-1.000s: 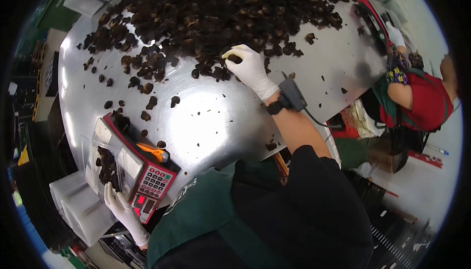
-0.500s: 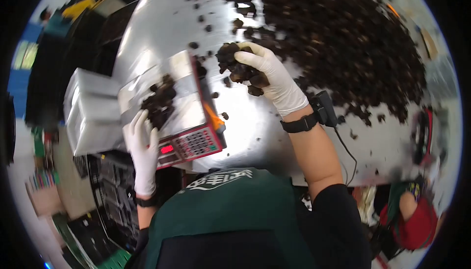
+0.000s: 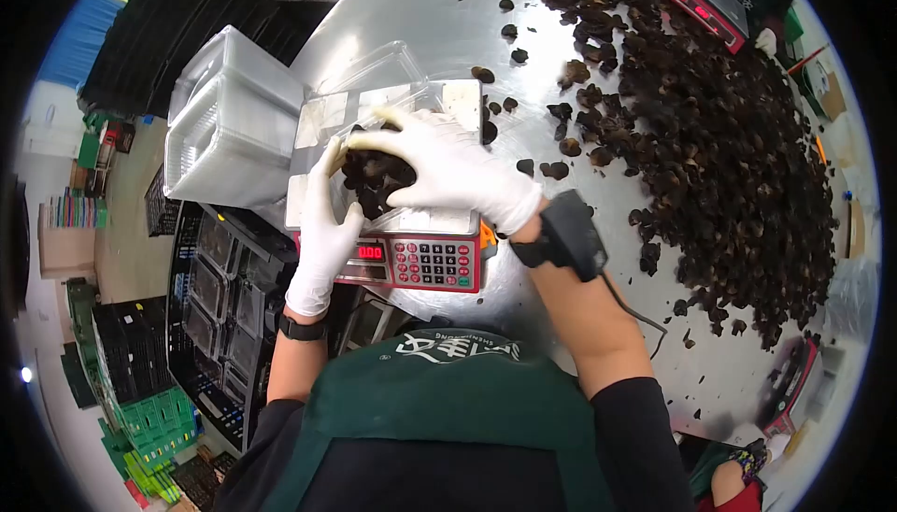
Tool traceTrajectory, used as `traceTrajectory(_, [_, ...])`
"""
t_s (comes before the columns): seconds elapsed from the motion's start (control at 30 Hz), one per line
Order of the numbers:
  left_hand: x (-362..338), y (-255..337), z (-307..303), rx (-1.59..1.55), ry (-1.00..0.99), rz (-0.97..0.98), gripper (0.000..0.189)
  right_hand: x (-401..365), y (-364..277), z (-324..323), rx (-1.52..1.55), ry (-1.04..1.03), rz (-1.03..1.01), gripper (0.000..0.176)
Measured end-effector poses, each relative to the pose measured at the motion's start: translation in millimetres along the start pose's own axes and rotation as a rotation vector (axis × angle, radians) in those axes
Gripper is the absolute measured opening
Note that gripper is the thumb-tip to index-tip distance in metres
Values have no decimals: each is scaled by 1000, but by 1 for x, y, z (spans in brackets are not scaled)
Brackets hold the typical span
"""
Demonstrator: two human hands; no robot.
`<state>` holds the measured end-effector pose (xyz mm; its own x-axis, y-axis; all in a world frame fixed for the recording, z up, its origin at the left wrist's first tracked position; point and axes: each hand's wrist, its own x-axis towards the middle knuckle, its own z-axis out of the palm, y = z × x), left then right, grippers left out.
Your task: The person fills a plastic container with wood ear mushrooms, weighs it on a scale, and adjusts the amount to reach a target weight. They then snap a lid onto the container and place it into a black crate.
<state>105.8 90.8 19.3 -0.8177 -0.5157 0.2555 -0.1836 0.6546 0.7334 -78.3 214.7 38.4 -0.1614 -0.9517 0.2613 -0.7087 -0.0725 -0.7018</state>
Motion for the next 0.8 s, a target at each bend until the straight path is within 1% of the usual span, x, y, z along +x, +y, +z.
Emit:
traceTrajectory(0.03, [0,-2,1,-27,13,2,76,-4,0,-3,46,32,25,75])
traceTrajectory(0.1, [6,-4,0,-72,26,10,73,-8,10,-2,111,182,-2,71])
traceTrajectory(0.17, [18,-4,-3,-110,27,17,71,-13,16,-2,155,255,25,67])
traceTrajectory(0.2, [25,-1,-6,12,45,48,66,-15,18,-4,175,294,39,65])
traceTrajectory(0.3, [47,-2,-9,268,-8,223,64,-33,11,-13,251,287,229,58])
traceTrajectory(0.33, [53,-2,-6,398,-7,269,59,-39,10,-12,246,363,183,47])
traceTrajectory(0.43, [67,-8,-2,512,-127,439,51,-66,8,-14,300,396,276,40])
traceTrajectory(0.47, [70,-8,0,419,-115,418,39,-76,9,-11,307,447,275,36])
traceTrajectory(0.57, [75,-8,-8,424,3,366,31,-107,0,-16,359,435,409,35])
traceTrajectory(0.6, [76,-3,-11,266,70,305,27,-116,-1,-15,355,454,409,34])
traceTrajectory(0.63, [72,2,-10,110,102,197,27,-122,-2,-13,402,474,431,33])
traceTrajectory(0.7, [60,25,-13,-203,-31,-28,24,-135,-6,-9,493,516,481,32])
traceTrajectory(0.73, [52,42,-13,-390,-102,-123,23,-137,-12,-9,472,515,473,33])
traceTrajectory(0.77, [44,56,-10,-577,-180,-220,22,-137,-22,-10,549,514,475,36])
traceTrajectory(0.8, [37,60,-3,-586,-213,-211,21,-137,-30,-12,570,487,480,41])
